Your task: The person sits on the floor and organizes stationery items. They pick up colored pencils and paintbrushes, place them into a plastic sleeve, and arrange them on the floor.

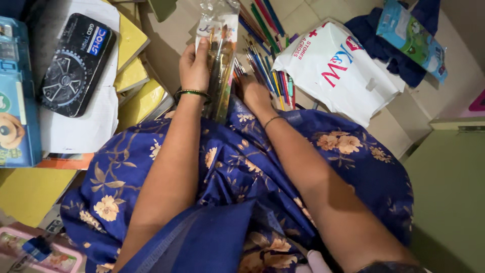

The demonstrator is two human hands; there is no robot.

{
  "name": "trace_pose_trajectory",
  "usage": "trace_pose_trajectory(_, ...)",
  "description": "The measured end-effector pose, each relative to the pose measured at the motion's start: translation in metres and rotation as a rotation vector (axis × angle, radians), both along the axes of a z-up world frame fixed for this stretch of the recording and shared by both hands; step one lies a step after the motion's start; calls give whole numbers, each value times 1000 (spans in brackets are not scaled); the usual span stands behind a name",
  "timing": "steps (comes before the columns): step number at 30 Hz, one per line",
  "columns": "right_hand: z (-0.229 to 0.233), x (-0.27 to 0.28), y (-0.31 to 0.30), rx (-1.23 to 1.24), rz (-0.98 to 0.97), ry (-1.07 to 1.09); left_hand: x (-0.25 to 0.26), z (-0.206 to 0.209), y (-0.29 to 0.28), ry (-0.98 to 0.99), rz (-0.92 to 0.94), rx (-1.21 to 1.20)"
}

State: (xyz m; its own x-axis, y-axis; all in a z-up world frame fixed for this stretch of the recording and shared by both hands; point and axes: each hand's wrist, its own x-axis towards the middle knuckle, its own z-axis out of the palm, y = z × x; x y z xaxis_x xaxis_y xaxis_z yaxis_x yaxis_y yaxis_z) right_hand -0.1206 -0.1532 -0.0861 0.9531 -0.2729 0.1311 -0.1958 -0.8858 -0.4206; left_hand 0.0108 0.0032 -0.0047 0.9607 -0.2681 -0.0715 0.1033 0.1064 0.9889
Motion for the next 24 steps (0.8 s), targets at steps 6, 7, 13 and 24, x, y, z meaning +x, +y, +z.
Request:
trace_pose_trajectory(6, -10, 0, -14, -60, -167, 125, 1, -2, 0, 9, -5, -36)
trace_pose_trajectory(7, -9, -1, -17, -82, -186, 176, 1, -3, -1, 12, -2, -45)
trace_pose_trajectory(13, 4, -4, -16, -81, -210, 153, 0, -6, -2, 19, -2, -64)
trace_pose_trajectory(24, 50, -17, -63, 269, -526, 41, -7, 4, 5, -9, -9, -41)
